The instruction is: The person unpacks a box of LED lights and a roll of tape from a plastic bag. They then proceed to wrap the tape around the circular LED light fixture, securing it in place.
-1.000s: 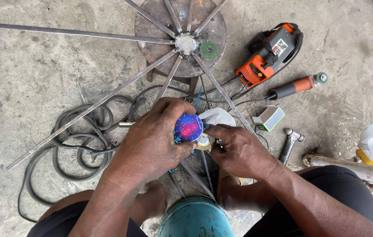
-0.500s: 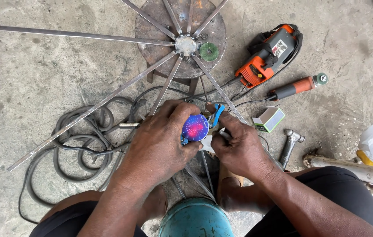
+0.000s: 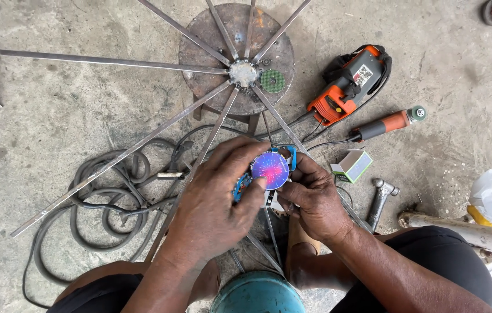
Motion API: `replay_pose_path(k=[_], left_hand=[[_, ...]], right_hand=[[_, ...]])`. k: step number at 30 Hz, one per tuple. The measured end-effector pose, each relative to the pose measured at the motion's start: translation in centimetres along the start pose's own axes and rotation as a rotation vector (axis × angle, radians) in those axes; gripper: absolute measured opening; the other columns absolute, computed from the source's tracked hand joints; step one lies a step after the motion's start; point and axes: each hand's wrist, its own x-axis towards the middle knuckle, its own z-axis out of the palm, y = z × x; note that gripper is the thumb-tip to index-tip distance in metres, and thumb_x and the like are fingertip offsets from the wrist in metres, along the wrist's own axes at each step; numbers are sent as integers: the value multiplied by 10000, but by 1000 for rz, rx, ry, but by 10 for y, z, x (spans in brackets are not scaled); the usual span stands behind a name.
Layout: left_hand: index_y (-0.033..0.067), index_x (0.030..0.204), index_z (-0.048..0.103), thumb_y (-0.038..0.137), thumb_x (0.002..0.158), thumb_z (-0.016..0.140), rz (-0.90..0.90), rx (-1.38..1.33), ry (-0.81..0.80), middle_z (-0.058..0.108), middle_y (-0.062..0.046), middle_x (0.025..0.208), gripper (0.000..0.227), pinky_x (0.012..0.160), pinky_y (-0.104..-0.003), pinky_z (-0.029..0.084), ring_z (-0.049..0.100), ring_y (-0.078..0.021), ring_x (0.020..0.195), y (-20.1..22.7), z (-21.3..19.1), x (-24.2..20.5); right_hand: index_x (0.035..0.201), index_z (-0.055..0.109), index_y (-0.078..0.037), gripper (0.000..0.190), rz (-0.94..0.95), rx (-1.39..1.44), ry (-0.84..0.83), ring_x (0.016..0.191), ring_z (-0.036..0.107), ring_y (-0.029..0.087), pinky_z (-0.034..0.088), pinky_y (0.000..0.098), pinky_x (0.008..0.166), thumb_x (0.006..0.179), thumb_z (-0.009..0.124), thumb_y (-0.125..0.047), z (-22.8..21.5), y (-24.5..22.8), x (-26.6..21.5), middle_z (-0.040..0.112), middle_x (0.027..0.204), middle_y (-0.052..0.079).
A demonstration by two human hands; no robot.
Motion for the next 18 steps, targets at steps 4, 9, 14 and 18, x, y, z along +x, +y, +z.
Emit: replay_pose_path(k=[4, 9, 14, 18], left_hand=[[122, 1184, 639, 210, 953, 577, -342, -149, 223, 685, -65, 1151, 254, 730, -331, 623, 705, -133, 889, 1, 0, -6], [128, 928, 864, 455, 991, 513, -1004, -323, -94, 636, -50, 616, 484, 530, -339, 364, 447, -154, 514, 9, -8, 0], [275, 1454, 658, 713, 838, 348, -1106, -433, -195, 609, -52, 1552, 817, 1115, -430, 507, 571, -270, 1451, -4, 17, -4], [175, 1489, 599, 695, 840, 408, -1053, -663, -47, 563, -110, 1584, 853, 1192, -432, 462, 504, -283, 1508, -21, 46, -12]], right_hand=[[1362, 612, -3, 508, -55, 91, -48, 452, 338, 95, 273, 211, 354, 868, 720, 50, -2, -1, 1, 610, 757, 72], [1359, 612, -6, 492, -73, 130, -66, 476, 340, 107, 301, 210, 363, 882, 700, 74, -6, -2, 0, 597, 779, 79], [1355, 617, -1, 492, -62, 159, -69, 434, 393, 151, 273, 224, 353, 876, 687, 86, -12, -3, 0, 558, 703, 77], [1335, 612, 10, 466, -69, 159, -76, 478, 364, 117, 334, 209, 372, 882, 693, 80, -15, -5, -1, 568, 723, 62]])
